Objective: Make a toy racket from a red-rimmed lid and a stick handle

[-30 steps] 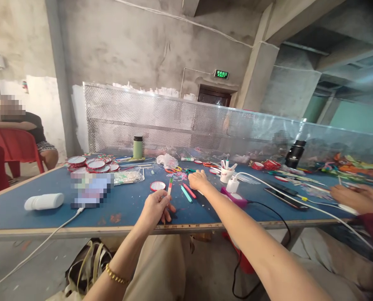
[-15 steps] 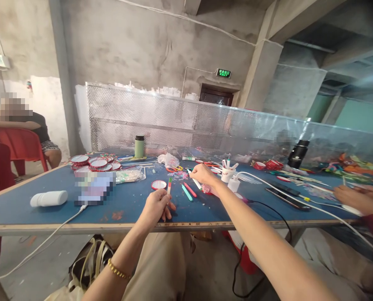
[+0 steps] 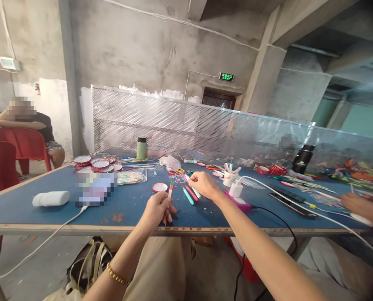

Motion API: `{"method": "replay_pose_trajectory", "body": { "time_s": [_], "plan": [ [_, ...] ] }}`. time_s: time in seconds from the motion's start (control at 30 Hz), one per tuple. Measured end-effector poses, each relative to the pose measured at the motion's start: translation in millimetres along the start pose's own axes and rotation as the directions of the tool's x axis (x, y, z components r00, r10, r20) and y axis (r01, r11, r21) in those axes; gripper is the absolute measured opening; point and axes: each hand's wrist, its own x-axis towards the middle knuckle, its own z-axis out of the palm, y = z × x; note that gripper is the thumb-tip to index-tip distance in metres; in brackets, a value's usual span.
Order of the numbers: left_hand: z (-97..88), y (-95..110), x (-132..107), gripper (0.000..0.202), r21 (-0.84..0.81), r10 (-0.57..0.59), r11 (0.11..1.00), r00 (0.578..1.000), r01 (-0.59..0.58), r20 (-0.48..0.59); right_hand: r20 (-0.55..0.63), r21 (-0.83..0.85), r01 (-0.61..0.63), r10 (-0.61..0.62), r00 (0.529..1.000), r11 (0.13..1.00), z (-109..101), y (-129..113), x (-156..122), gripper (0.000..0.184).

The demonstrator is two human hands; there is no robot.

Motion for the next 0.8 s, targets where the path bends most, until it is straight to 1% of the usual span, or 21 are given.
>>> {"method": "replay_pose_trajectory", "body": {
  "time_s": [0.1,0.17,0.23,0.3,0.33,0.47,0.53,0.63,0.73,0.8],
  "plan": [
    [0.4,-0.1,-0.6,0.025,0.006,0.001,1.0,1.0,-0.001,-0.005,-0.043,0.029,-0.006,0.008,0.999,1.0,-1.7,-0.5,-9.4,0.022],
    [0.5,0.1,-1.2,0.025,0.013,0.003,1.0,1.0,-0.003,-0.005,-0.025,0.001,-0.019,0.019,1.0,1.0,-4.4,-1.4,-12.8,0.025],
    [0.4,0.9,-2.0,0.022,0.037,0.006,0.999,1.0,-0.005,-0.008,0.027,-0.126,-0.045,0.049,0.998,0.991,-6.9,-2.2,-11.3,0.026],
    [0.2,2.2,-2.8,0.02,0.064,0.004,0.998,1.0,-0.002,-0.016,0.086,-0.304,-0.07,0.1,0.991,0.95,-6.9,-2.1,-3.7,0.025],
    [0.0,2.8,-3.2,0.019,0.072,0.001,0.997,1.0,0.001,-0.021,0.11,-0.363,-0.076,0.123,0.986,0.929,-5.2,-1.5,1.8,0.023],
    [-0.8,4.2,-4.0,0.018,0.084,-0.001,0.996,1.0,0.003,-0.024,0.186,-0.452,-0.065,0.166,0.968,0.89,10.4,2.3,24.2,0.017],
    [-1.2,4.2,-3.9,0.017,0.091,0.002,0.996,1.0,-0.001,-0.015,0.225,-0.48,-0.05,0.178,0.958,0.876,17.9,2.8,28.3,0.018],
    [-1.1,4.5,-3.7,0.016,0.086,0.003,0.996,1.0,-0.003,-0.007,0.245,-0.502,-0.008,0.152,0.958,0.865,19.7,-1.7,22.1,0.023],
    [-0.2,5.3,-3.5,0.014,0.074,-0.001,0.997,1.0,0.002,-0.014,0.23,-0.496,0.052,0.073,0.97,0.867,13.1,-12.0,6.2,0.033],
    [0.6,5.9,-3.3,0.012,0.054,0.0,0.999,1.0,0.001,-0.022,0.251,-0.483,0.09,0.04,0.967,0.871,10.5,-19.1,-6.2,0.037]
  ]
}}
